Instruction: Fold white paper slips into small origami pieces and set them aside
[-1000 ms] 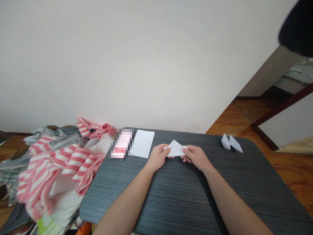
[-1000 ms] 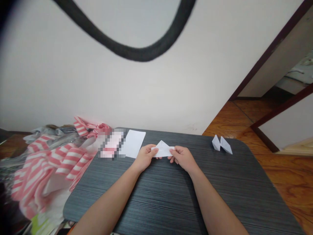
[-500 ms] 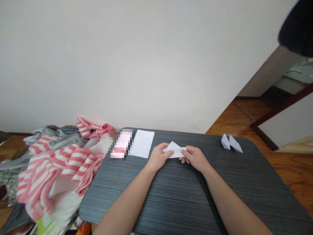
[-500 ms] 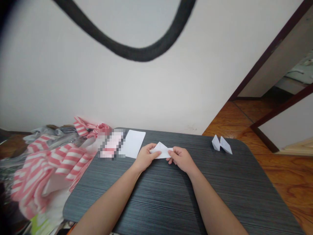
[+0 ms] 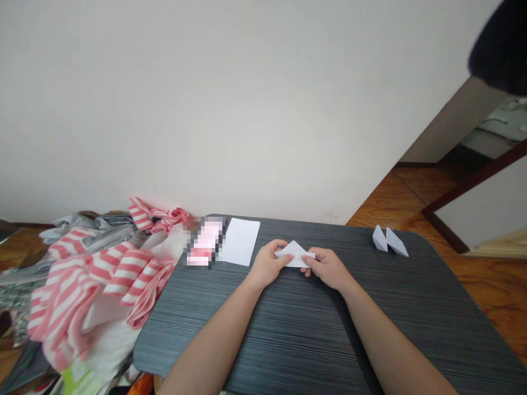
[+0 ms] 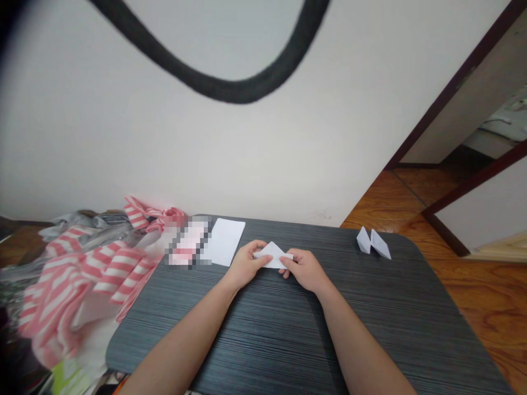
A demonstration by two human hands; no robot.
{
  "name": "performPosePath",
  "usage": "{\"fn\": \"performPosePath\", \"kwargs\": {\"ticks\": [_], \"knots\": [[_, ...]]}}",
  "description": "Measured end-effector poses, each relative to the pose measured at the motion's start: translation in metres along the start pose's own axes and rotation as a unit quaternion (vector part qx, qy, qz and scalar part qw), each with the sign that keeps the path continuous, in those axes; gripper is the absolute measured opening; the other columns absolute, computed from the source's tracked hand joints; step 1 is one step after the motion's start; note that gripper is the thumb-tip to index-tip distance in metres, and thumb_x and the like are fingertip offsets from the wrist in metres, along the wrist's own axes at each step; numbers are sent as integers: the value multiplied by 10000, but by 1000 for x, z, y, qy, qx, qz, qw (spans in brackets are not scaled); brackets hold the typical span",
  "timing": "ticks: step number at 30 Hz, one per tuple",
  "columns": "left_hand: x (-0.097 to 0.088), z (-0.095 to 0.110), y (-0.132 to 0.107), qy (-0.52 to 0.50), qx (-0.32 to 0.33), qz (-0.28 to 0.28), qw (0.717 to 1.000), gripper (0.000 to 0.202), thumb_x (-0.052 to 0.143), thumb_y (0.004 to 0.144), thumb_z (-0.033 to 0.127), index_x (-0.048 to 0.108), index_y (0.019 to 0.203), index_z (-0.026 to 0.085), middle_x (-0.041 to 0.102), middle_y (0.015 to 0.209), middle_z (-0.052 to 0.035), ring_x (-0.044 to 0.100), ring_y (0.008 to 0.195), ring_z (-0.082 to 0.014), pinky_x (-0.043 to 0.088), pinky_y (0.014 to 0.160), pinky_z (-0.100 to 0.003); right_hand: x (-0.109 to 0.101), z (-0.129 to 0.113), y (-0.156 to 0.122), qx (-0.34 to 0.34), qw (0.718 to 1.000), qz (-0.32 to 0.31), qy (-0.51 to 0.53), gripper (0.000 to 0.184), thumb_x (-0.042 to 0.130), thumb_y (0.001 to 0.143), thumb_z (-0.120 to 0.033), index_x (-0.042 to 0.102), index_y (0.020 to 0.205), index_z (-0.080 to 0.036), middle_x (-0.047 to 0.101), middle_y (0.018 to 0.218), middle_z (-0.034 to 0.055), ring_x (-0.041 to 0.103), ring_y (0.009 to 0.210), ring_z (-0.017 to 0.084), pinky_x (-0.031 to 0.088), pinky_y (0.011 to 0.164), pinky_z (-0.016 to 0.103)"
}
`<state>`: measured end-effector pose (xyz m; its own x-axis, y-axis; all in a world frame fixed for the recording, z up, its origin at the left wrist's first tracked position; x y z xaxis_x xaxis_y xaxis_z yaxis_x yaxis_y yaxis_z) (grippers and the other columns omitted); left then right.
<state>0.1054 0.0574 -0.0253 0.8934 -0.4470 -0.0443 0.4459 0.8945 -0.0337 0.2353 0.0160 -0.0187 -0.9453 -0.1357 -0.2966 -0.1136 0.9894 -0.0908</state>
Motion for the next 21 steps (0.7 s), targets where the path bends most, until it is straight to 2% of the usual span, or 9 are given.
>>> {"fn": "performPosePath", "kwargs": {"ticks": [4, 10, 17, 21], "knots": [[-4, -6, 2, -39, -19, 12, 999, 321, 592, 752, 360, 566, 987, 143, 586, 652, 3, 504, 548, -94, 361, 516, -199, -7, 9, 0, 17, 999, 35, 13, 317, 524, 812, -428, 608, 692, -147, 655, 559, 30, 554, 448, 113, 391, 465, 215], [-1, -11, 4, -85, -24, -3, 996, 282, 596, 755, 355, 569, 925, 131, 598, 634, -5, 522, 557, -97, 382, 536, -202, -7, 19, 2, 40, 997, 40, 48, 327, 539, 793, -454, 607, 700, -148, 678, 612, 55, 538, 435, 111, 340, 405, 209], [-7, -11, 5, -103, -13, 22, 994, 305, 542, 801, 363, 563, 1011, 143, 590, 654, -7, 534, 582, -100, 396, 554, -203, -6, 19, 3, 32, 996, 29, 72, 364, 483, 822, -472, 615, 738, -144, 662, 612, 51, 501, 426, 103, 326, 401, 214], [-8, -13, 5, -113, -11, 24, 993, 314, 521, 815, 374, 544, 1033, 149, 573, 644, -1, 527, 565, -100, 400, 548, -208, -8, 19, 2, 24, 997, 38, 56, 312, 501, 820, -455, 562, 719, -166, 635, 580, 21, 504, 437, 108, 333, 413, 213]]}}
Point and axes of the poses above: each hand's wrist, its own y-axis towards the middle knuckle, its own x-axis out of the palm, z = x × y, the point moved 10 cm from there along y, towards the middle knuckle
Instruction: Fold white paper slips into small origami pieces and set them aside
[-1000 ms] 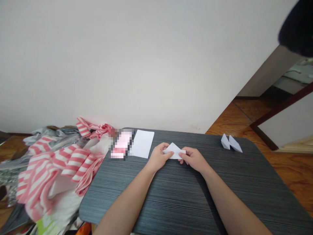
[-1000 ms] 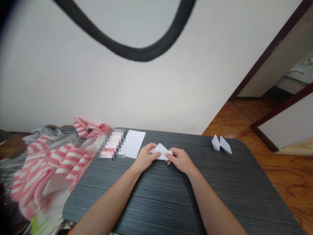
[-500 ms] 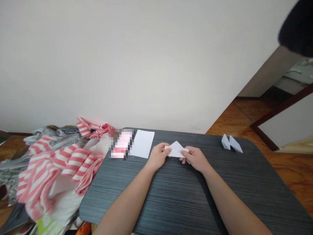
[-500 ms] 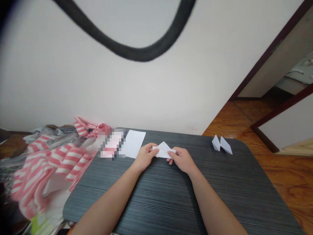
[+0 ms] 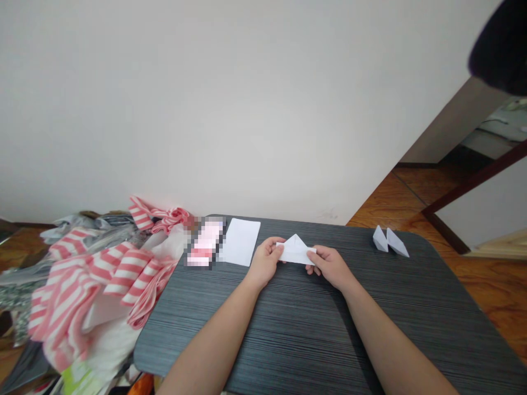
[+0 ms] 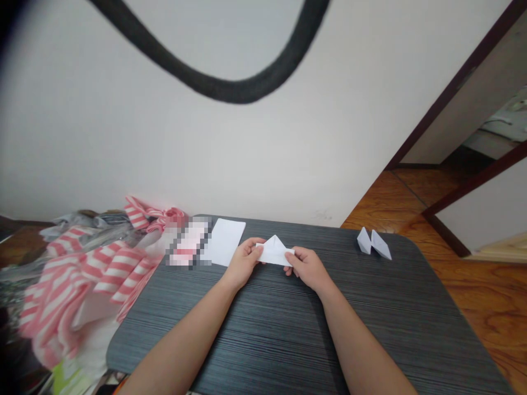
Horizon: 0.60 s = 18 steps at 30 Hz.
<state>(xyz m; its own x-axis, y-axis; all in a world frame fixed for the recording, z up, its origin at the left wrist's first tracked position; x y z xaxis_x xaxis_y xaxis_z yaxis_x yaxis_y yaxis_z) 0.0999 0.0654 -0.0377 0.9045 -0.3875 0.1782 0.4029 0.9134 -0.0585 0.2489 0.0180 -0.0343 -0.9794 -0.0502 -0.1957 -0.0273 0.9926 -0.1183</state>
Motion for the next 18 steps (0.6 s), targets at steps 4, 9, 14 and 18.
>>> {"fn": "performPosePath", "kwargs": {"ticks": [4, 9, 14, 18], "knots": [[-1, -1, -1, -11, -2, 6, 1000, 329, 521, 813, 380, 526, 1048, 150, 571, 628, 3, 525, 541, -101, 399, 543, -213, -1, -5, -1, -19, 999, 0, -32, 310, 481, 848, -412, 514, 651, -176, 600, 514, -1, 457, 422, 97, 340, 446, 216], [-1, 0, -2, -18, -5, 4, 1000, 311, 524, 809, 385, 536, 1008, 146, 578, 602, -1, 529, 543, -107, 383, 532, -205, 0, -10, -3, -29, 999, -5, -33, 307, 478, 857, -392, 506, 643, -174, 602, 519, -1, 485, 449, 100, 349, 469, 214], [-3, -1, -1, -27, -8, 10, 1000, 354, 534, 805, 374, 514, 1075, 145, 578, 595, -1, 528, 532, -107, 377, 527, -201, -1, -2, 0, -29, 1000, -11, 1, 314, 484, 854, -406, 518, 656, -165, 612, 538, 13, 454, 422, 90, 334, 437, 213], [-2, -3, -1, -43, -10, 6, 999, 354, 525, 814, 369, 493, 1095, 156, 567, 607, 8, 517, 524, -99, 379, 526, -200, -3, 2, 2, -42, 996, 5, 81, 350, 376, 894, -427, 575, 788, -160, 601, 552, 19, 473, 428, 106, 343, 403, 219]]}}
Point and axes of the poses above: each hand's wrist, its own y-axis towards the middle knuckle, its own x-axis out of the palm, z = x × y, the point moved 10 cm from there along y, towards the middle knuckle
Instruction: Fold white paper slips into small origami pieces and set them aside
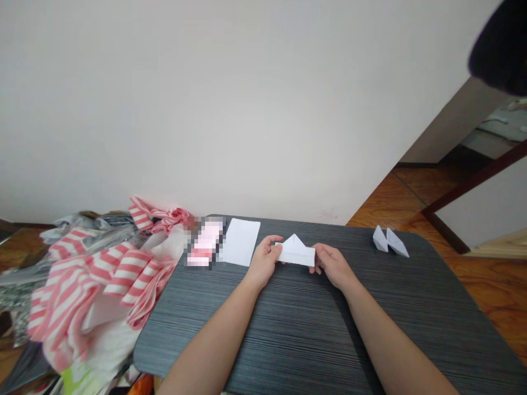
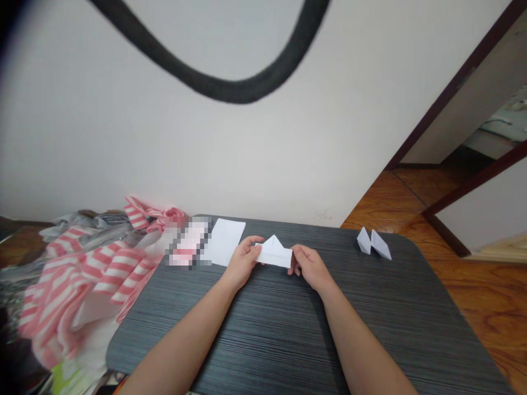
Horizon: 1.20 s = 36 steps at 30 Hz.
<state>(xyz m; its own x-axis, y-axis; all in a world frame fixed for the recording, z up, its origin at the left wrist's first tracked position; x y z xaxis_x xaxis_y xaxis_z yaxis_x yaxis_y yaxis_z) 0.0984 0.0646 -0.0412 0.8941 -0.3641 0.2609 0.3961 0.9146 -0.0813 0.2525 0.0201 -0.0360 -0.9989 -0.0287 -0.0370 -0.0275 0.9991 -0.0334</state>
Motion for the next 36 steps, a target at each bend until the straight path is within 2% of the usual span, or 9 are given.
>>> {"fn": "performPosePath", "kwargs": {"ticks": [5, 9, 12, 17, 21, 24, 27, 32, 36], "knots": [[6, 3, -2, 16, 6, -20, 1000, 354, 516, 822, 363, 475, 1109, 160, 565, 644, 9, 498, 533, -88, 369, 519, -191, 4, -15, 0, -40, 999, 4, 12, 362, 510, 839, -305, 489, 1197, -256, 574, 1142, 74, 516, 511, 77, 405, 428, 222], [13, 7, -5, 63, 15, -51, 997, 361, 501, 834, 357, 467, 1133, 159, 556, 651, 9, 490, 549, -86, 368, 530, -192, 13, -30, -1, -96, 995, -32, 6, 331, 538, 829, -241, 548, 1159, -270, 424, 1325, 73, 591, 893, 166, 488, 690, 290], [16, 8, -7, 99, 19, -57, 993, 360, 495, 838, 357, 469, 1142, 166, 548, 648, 13, 489, 558, -89, 368, 528, -194, 16, -34, -2, -122, 991, -51, -3, 207, 549, 827, -234, 623, 1021, -246, 410, 1330, 78, 518, 1089, 223, 466, 814, 347], [21, 13, -10, 131, 42, -64, 988, 323, 482, 850, 335, 474, 1128, 170, 566, 684, 0, 527, 611, -104, 405, 571, -212, 13, -38, -3, -134, 990, -36, -26, 95, 566, 819, -233, 616, 898, -215, 447, 1288, 91, 473, 1146, 239, 444, 862, 381], [27, 20, -12, 122, 56, -74, 988, 298, 471, 852, 308, 484, 1113, 164, 620, 976, -83, 587, 738, -130, 459, 682, -265, 12, -43, -4, -139, 989, -21, -39, 65, 554, 828, -246, 591, 850, -198, 515, 1212, 86, 499, 1100, 213, 390, 930, 380], [24, 25, -11, 165, 66, -50, 983, 258, 502, 831, 308, 554, 1039, 164, 617, 1048, -89, 586, 852, -158, 454, 761, -280, 9, -34, -1, -106, 994, -11, -33, 77, 544, 837, -260, 578, 851, -193, 610, 978, 60, 565, 941, 183, 424, 858, 339], [25, 22, -11, 174, 50, -59, 982, 265, 480, 839, 330, 579, 1016, 159, 646, 927, -68, 589, 819, -159, 455, 739, -272, 5, -24, 0, -79, 996, 7, -31, 111, 546, 834, -275, 580, 901, -194, 610, 777, 19, 573, 730, 150, 452, 720, 294], [24, 32, -12, 184, 67, -65, 979, 349, 369, 884, 380, 618, 927, 139, 627, 835, -49, 557, 752, -145, 428, 691, -253, 2, -19, -1, -55, 996, 17, -73, 243, 540, 824, -315, 614, 1017, -188, 635, 902, 58, 570, 745, 163, 443, 639, 272], [22, 36, -14, 212, 77, -60, 972, 351, 384, 877, 388, 632, 884, 139, 602, 781, -34, 511, 700, -126, 384, 625, -227, 8, -18, -1, -36, 994, 2, -100, 312, 554, 806, -334, 611, 1074, -185, 613, 790, 36, 533, 630, 134, 404, 525, 236]]}}
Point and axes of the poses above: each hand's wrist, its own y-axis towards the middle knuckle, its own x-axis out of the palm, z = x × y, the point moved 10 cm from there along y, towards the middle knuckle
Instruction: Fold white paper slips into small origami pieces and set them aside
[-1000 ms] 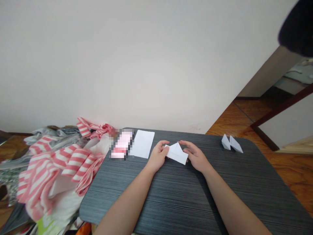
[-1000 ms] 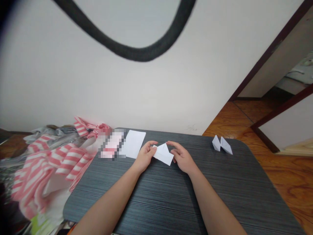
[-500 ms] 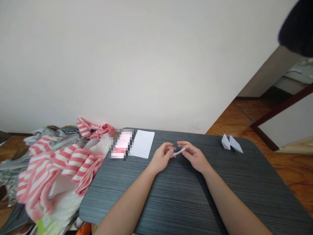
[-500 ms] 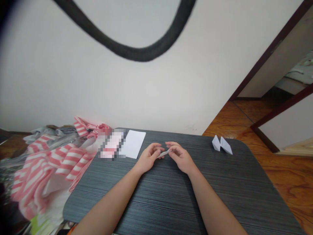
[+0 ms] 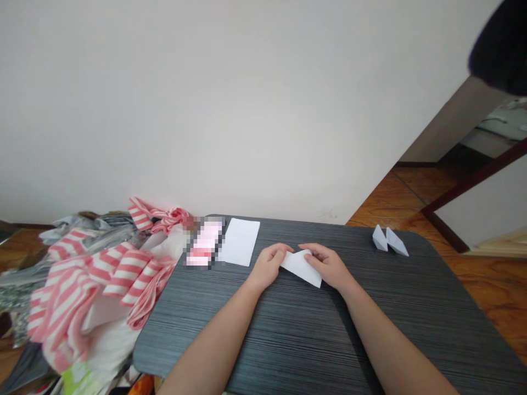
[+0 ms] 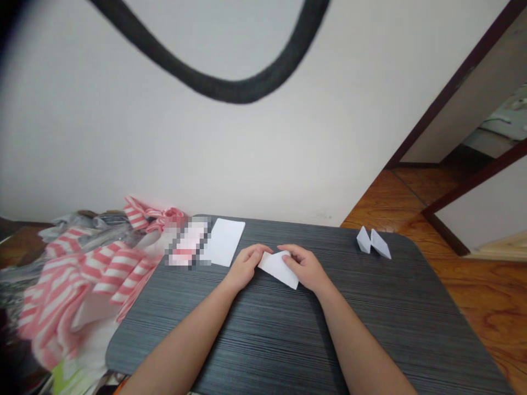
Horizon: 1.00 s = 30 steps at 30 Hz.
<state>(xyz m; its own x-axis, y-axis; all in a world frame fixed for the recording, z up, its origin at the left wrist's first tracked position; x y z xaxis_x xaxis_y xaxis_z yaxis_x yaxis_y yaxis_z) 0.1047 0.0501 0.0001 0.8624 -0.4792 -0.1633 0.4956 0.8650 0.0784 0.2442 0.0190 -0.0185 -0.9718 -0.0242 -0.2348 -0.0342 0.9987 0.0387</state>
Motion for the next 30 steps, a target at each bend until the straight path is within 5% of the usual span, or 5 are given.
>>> {"fn": "performPosePath", "kwargs": {"ticks": [5, 10, 20, 24, 30], "knots": [[3, -17, -1, 13, -47, 5, 999, 254, 536, 790, 399, 594, 828, 155, 450, 548, 37, 370, 485, -76, 250, 451, -195, 1, -4, 0, -9, 999, 5, 36, 360, 572, 796, -324, 551, 1131, -194, 533, 700, -7, 495, 572, 108, 374, 484, 215], [-4, -25, 2, -53, -58, 51, 996, 231, 512, 806, 387, 550, 845, 162, 520, 583, 20, 470, 523, -95, 341, 500, -198, 5, 2, -1, 26, 997, -13, 67, 364, 539, 817, -371, 509, 1132, -192, 579, 701, 8, 544, 528, 128, 408, 457, 235], [1, -24, 2, -61, -68, 24, 996, 330, 581, 762, 367, 562, 1013, 155, 601, 672, -8, 503, 538, -99, 349, 481, -194, 4, 12, 0, 41, 998, -5, 42, 239, 569, 798, -380, 567, 939, -187, 581, 616, -11, 526, 475, 120, 403, 417, 219], [0, -15, 2, 7, -44, 20, 999, 267, 579, 758, 372, 632, 895, 148, 639, 772, -40, 557, 653, -130, 406, 566, -216, 4, 13, 0, 36, 999, -4, 20, 263, 567, 796, -392, 587, 955, -183, 589, 616, -5, 524, 466, 119, 396, 411, 219], [4, -20, 0, -14, -67, 10, 998, 272, 557, 770, 400, 606, 876, 154, 626, 696, -24, 564, 560, -126, 415, 502, -216, 4, 9, 0, 31, 1000, -4, 6, 246, 569, 796, -384, 598, 945, -190, 594, 615, -4, 540, 477, 128, 417, 421, 228]]}}
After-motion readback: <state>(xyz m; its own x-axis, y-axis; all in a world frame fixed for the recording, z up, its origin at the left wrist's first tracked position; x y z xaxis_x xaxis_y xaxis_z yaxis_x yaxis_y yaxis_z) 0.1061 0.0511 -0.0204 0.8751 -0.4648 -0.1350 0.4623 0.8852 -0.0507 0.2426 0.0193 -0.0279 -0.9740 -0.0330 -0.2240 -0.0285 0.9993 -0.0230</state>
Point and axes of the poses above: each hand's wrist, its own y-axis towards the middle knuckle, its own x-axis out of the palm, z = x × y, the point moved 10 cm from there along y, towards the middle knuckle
